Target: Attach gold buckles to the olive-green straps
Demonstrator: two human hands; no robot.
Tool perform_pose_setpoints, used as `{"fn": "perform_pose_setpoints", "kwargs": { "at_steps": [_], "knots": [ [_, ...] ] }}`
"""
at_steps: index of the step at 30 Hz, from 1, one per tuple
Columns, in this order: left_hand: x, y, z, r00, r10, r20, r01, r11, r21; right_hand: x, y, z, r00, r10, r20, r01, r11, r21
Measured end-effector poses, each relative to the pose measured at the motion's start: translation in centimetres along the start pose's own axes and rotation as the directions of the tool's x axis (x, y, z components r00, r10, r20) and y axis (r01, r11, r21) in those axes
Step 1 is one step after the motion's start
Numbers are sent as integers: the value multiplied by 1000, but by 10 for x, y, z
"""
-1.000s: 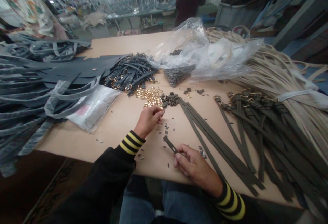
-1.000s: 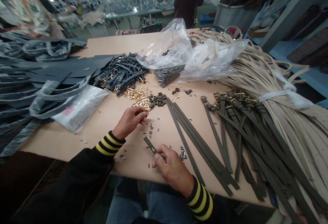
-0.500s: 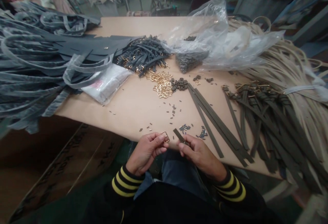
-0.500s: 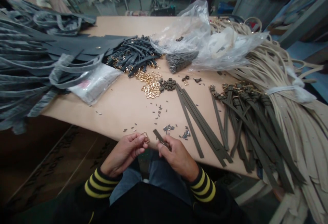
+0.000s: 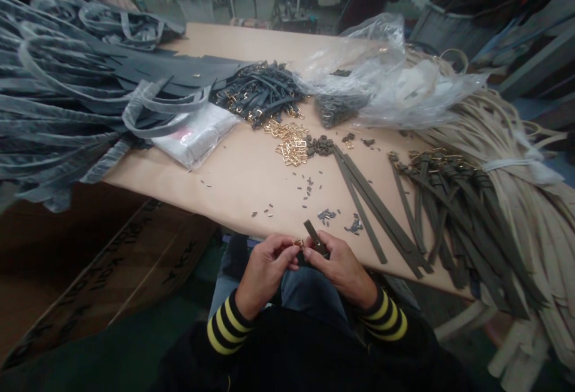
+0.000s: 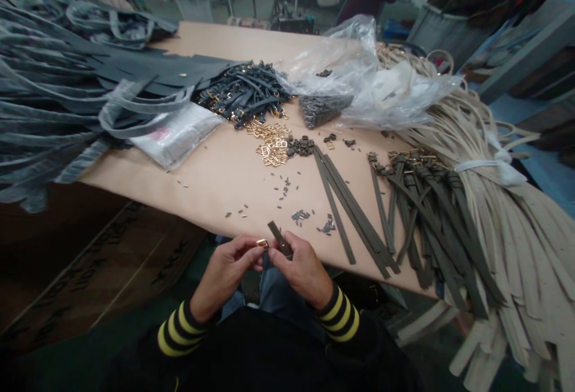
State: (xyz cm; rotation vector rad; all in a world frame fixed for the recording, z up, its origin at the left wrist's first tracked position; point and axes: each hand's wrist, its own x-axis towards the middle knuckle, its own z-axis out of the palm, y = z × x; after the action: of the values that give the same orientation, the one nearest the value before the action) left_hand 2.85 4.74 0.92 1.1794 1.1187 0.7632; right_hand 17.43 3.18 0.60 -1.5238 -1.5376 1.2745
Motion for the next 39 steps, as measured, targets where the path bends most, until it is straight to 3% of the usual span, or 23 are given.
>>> {"fn": "perform_pose_setpoints", "kwargs": {
  "at_steps": [3,5,7,10,18,24,29,31,33,35,37,39],
  "knots": [
    [-6,-8,-1,951,308,-10,-297,925,238,-3,1,1,1000,-3,-10,3,1000,31],
    [-8,-14,-2,868,496,18,-469,808,356,-4,1,1,1000,-9,-5,9,998,64],
    [-10,-18,-3,792,608,48,-567,706,425,-5,-1,0,1000,-22,-7,22,997,73],
    [-12,-21,-4,737,670,90,-619,616,486,-6,-2,0,999,-39,-18,40,997,59],
    [-11,-21,-4,700,708,100,-645,565,515,-8,-2,0,998,-55,2,55,995,83],
    [-9,-24,-5,720,685,114,-607,541,582,-7,-4,-1,999,-34,15,32,992,122],
    [-9,-29,-9,701,678,220,-595,387,705,-8,-3,-1,998,15,63,-26,984,177],
    [-9,-32,-7,703,670,238,-601,380,704,-7,-1,0,998,25,52,-32,988,149],
    [-9,-34,-3,723,660,204,-594,442,672,-6,2,0,999,30,31,-33,992,124],
    [-9,-34,1,770,626,128,-564,573,595,-5,4,0,999,30,19,-32,993,111],
    [-9,-32,3,868,495,18,-450,773,448,-5,4,-1,999,31,29,-34,995,95],
    [-10,-27,3,972,228,-58,-210,953,220,-6,2,-2,998,32,59,-36,997,66]
  ]
}}
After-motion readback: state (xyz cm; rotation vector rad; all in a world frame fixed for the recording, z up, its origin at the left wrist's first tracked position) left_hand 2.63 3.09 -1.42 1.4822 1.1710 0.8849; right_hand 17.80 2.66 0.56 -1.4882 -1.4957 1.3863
